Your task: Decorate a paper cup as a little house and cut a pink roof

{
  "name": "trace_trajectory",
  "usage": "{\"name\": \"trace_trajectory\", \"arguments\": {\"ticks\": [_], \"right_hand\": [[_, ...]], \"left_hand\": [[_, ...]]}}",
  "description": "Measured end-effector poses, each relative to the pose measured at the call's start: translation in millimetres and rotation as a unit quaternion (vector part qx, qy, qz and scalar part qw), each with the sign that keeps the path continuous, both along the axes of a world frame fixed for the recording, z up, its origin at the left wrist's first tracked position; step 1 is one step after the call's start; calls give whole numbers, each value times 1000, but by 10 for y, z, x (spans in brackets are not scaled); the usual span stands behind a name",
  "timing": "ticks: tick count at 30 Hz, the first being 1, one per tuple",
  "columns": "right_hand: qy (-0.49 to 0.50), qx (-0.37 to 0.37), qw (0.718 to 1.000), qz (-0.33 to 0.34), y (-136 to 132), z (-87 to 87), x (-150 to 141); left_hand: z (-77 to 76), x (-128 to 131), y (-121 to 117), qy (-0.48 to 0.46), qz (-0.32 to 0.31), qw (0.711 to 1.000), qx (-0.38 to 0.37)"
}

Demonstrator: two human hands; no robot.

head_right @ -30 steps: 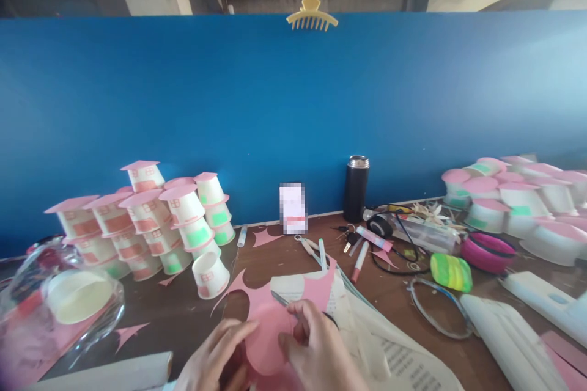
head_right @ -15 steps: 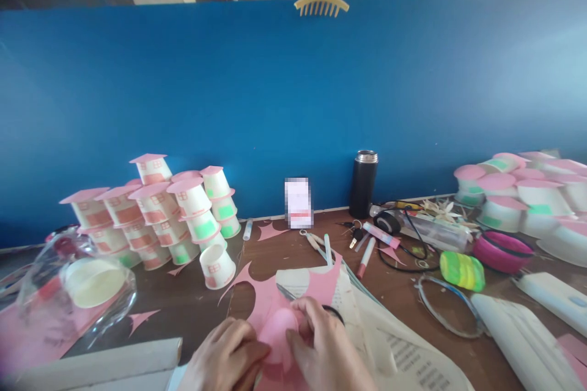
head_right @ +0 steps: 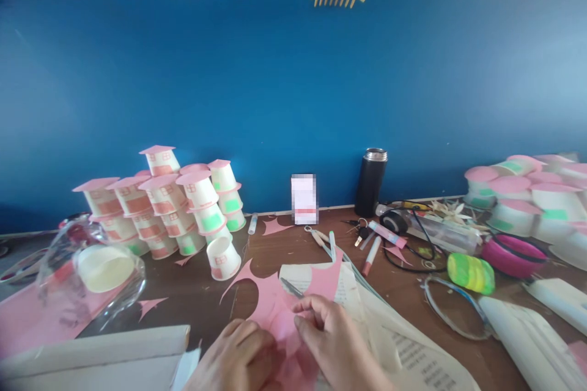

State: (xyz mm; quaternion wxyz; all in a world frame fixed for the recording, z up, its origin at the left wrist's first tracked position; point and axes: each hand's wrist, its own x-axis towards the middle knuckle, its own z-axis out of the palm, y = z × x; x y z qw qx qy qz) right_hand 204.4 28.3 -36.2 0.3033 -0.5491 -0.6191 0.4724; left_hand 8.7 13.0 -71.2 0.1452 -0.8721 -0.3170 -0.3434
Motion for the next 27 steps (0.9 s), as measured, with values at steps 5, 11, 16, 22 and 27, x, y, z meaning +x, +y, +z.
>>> {"name": "trace_trajectory", "arguments": {"ticks": [5,11,16,22,27], "right_hand": [[36,-61,997,14,-20,34,-27],[68,-61,995,26,-45,73,-95],[62,-38,997,21,-80,110,-115],[33,14,999,-9,-88,171,-55],[35,50,997,-48,-45,400,116]], "left_hand": [[-70,31,-30,-41,16,999,-32],[42,34,-118,-43,99,982,-154],[149,19,-78,-3,62,988,-141],[56,-36,-10,-40,67,983,-169],[44,-45,-22,-27,70,989,-124]]}}
